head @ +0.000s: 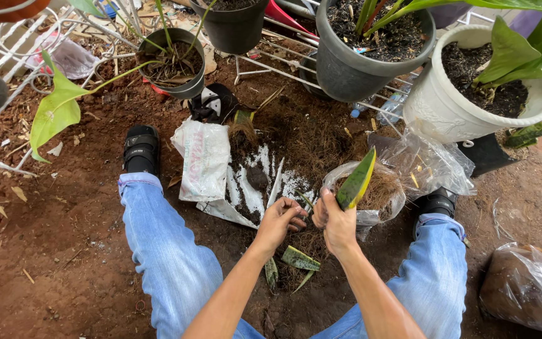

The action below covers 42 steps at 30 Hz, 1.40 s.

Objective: The person sits on the ground and works on snake plant leaves, holding each leaf and pulling or trimming away the root material at its base, setting processed leaves aside on the soil. A bag of dry roots and a white sack sit nearby as they handle the leaves one at a time.

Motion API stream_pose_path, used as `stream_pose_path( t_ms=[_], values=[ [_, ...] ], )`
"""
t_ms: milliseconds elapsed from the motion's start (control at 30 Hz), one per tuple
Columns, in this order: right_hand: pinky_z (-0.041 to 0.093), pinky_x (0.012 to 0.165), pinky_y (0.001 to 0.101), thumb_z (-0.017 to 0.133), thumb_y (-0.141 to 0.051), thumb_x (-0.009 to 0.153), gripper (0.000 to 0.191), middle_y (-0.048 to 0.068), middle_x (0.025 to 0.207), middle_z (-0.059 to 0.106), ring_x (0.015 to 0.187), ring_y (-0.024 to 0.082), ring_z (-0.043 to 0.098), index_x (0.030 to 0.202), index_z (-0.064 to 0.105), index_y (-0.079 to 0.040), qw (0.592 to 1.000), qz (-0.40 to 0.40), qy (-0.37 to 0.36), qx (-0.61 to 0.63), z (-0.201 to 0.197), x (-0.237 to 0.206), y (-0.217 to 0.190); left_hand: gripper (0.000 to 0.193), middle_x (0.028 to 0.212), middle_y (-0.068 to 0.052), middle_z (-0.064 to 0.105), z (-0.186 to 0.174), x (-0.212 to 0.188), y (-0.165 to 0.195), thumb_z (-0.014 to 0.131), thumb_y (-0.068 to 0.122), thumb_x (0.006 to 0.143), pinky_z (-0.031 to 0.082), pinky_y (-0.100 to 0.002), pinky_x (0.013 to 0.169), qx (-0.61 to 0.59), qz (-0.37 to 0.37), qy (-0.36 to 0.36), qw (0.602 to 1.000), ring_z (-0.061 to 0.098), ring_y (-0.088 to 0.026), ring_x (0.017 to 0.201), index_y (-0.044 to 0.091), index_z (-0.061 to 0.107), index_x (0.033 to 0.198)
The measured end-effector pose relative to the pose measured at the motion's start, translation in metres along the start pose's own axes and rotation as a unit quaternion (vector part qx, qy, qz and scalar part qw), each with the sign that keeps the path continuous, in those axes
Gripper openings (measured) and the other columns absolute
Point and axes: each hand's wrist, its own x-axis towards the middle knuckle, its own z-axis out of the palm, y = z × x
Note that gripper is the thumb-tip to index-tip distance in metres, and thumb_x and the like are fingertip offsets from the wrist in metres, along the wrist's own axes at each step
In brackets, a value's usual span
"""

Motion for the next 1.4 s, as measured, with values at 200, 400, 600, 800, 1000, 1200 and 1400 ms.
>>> stream_pose_path(
  t_ms=[200, 400, 600, 800, 1000, 1200, 1400],
  values=[
    [0.053, 0.063, 0.0280, 0.057, -0.013, 0.097, 0.012, 0.000, 0.084, 0.062, 0.072, 0.010, 0.061, 0.105, 0.058, -0.004, 0.991, 0.125, -0.003, -0.054, 0.008, -0.001, -0.017, 0.017, 0.099, -0.009, 0.073, -0.002, 0.003, 0.000, 0.054, 0.021, 0.102, 0.055, -0.033, 0.076, -0.002, -0.004, 0.012, 1.000, 0.070, -0.017, 0.083, 0.005, 0.060, 0.103],
    [0.046, 0.057, 0.0304, 0.065, -0.019, 0.099, 0.022, 0.014, 0.103, 0.075, 0.074, 0.014, 0.062, 0.114, 0.061, -0.003, 0.985, 0.099, -0.009, -0.143, 0.018, -0.006, -0.039, 0.020, 0.098, -0.008, 0.075, -0.004, 0.003, -0.001, 0.051, 0.024, 0.102, 0.056, -0.034, 0.076, -0.015, -0.016, 0.017, 1.000, 0.071, -0.017, 0.082, 0.007, 0.061, 0.102],
    [0.054, 0.059, 0.0321, 0.068, -0.021, 0.094, 0.024, 0.007, 0.088, 0.069, 0.076, 0.016, 0.066, 0.110, 0.057, -0.006, 0.994, 0.084, -0.032, -0.067, 0.024, -0.009, -0.045, 0.018, 0.098, -0.008, 0.075, -0.006, 0.001, 0.002, 0.051, 0.022, 0.103, 0.054, -0.033, 0.075, -0.021, -0.020, 0.021, 0.999, 0.071, -0.018, 0.082, 0.006, 0.060, 0.103],
    [0.044, 0.056, 0.0267, 0.066, -0.021, 0.095, 0.018, -0.002, 0.075, 0.054, 0.068, 0.010, 0.054, 0.109, 0.064, -0.010, 0.990, 0.125, -0.004, -0.065, 0.024, -0.011, -0.043, 0.012, 0.099, -0.008, 0.073, -0.003, 0.000, 0.002, 0.054, 0.019, 0.102, 0.052, -0.032, 0.074, 0.017, 0.004, 0.030, 0.999, 0.069, -0.015, 0.083, 0.007, 0.058, 0.103],
    [0.033, 0.047, 0.0277, 0.063, -0.024, 0.101, 0.033, -0.004, 0.060, 0.045, 0.052, 0.009, 0.041, 0.073, 0.050, -0.014, 0.991, 0.123, 0.054, -0.007, 0.010, -0.002, -0.028, 0.012, 0.098, -0.009, 0.073, -0.003, 0.001, 0.002, 0.054, 0.018, 0.102, 0.053, -0.030, 0.074, 0.010, -0.003, 0.022, 1.000, 0.069, -0.015, 0.082, 0.007, 0.058, 0.103],
    [0.028, 0.045, 0.0280, 0.065, -0.020, 0.102, 0.037, -0.004, 0.056, 0.043, 0.047, 0.008, 0.037, 0.069, 0.052, -0.010, 0.996, 0.066, 0.019, -0.049, 0.005, -0.004, -0.015, 0.014, 0.097, -0.007, 0.073, -0.003, 0.001, 0.003, 0.054, 0.020, 0.101, 0.054, -0.030, 0.074, 0.003, -0.005, 0.025, 1.000, 0.069, -0.015, 0.081, 0.007, 0.059, 0.103],
    [0.057, 0.064, 0.0289, 0.061, -0.013, 0.092, 0.014, 0.003, 0.085, 0.074, 0.072, 0.012, 0.067, 0.100, 0.070, -0.005, 0.982, 0.115, -0.041, -0.141, 0.020, -0.007, -0.027, 0.015, 0.089, -0.007, 0.068, -0.005, 0.001, -0.001, 0.051, 0.018, 0.103, 0.055, -0.031, 0.073, -0.008, -0.002, 0.031, 0.999, 0.066, -0.015, 0.079, 0.007, 0.060, 0.104]
  ],
)
